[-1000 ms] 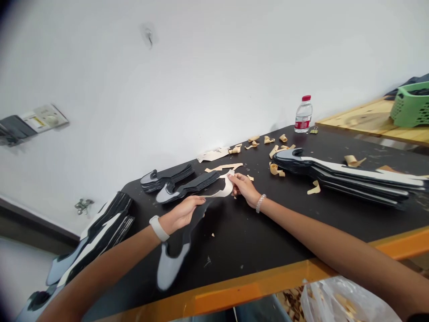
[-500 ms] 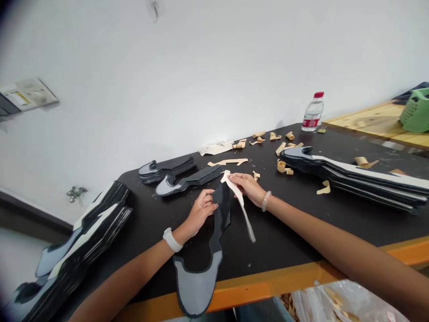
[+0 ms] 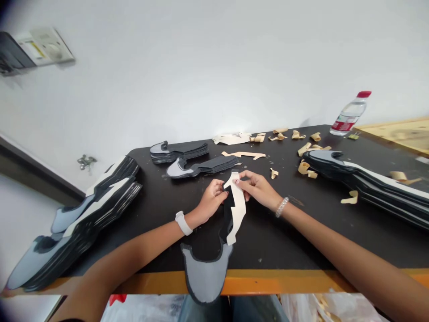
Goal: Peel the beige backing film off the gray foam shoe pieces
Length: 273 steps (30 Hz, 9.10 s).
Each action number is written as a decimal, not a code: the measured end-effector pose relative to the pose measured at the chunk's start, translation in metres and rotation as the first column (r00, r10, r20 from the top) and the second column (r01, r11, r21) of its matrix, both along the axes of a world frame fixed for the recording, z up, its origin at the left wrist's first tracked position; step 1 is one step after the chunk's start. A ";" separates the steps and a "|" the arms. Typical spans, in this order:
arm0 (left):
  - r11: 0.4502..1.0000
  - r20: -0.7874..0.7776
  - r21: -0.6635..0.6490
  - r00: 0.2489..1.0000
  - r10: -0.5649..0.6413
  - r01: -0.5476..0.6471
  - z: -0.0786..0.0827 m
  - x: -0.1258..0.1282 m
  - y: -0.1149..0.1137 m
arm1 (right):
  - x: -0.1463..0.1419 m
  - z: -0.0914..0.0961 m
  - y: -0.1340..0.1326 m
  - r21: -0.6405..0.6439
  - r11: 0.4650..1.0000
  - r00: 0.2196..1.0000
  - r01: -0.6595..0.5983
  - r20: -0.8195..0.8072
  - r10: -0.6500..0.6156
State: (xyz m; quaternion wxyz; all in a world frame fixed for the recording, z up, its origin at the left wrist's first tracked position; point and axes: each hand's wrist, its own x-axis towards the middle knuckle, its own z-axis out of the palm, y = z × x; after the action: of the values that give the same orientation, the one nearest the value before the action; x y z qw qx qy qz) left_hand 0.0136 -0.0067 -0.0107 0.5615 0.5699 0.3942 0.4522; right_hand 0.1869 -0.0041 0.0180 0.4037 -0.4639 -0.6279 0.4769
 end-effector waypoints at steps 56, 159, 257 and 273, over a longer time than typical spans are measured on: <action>0.993 -0.079 0.112 0.997 -0.026 0.035 0.001 -0.002 -0.001 | -0.005 -0.021 -0.001 0.219 0.976 0.976 0.020 0.207 -0.066; 0.966 -0.059 0.127 0.970 0.234 -0.225 0.004 -0.003 0.000 | 0.005 -0.003 -0.010 0.533 0.753 0.818 -0.386 0.575 0.012; 0.996 -0.114 -0.012 0.990 0.088 -0.090 0.008 -0.004 -0.005 | 0.000 -0.012 -0.015 0.627 0.766 0.889 -0.141 0.421 -0.181; 0.983 -0.033 0.145 0.992 0.120 -0.114 0.009 -0.005 -0.004 | 0.003 -0.001 -0.013 0.753 0.458 0.833 -0.472 0.551 -0.046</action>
State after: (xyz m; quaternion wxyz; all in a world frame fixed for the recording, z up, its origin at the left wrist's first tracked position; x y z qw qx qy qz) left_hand 0.0088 -0.0106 -0.0020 0.4833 0.5938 0.4053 0.4995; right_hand 0.1899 -0.0176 0.0167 0.3386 -0.2148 -0.9161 0.0054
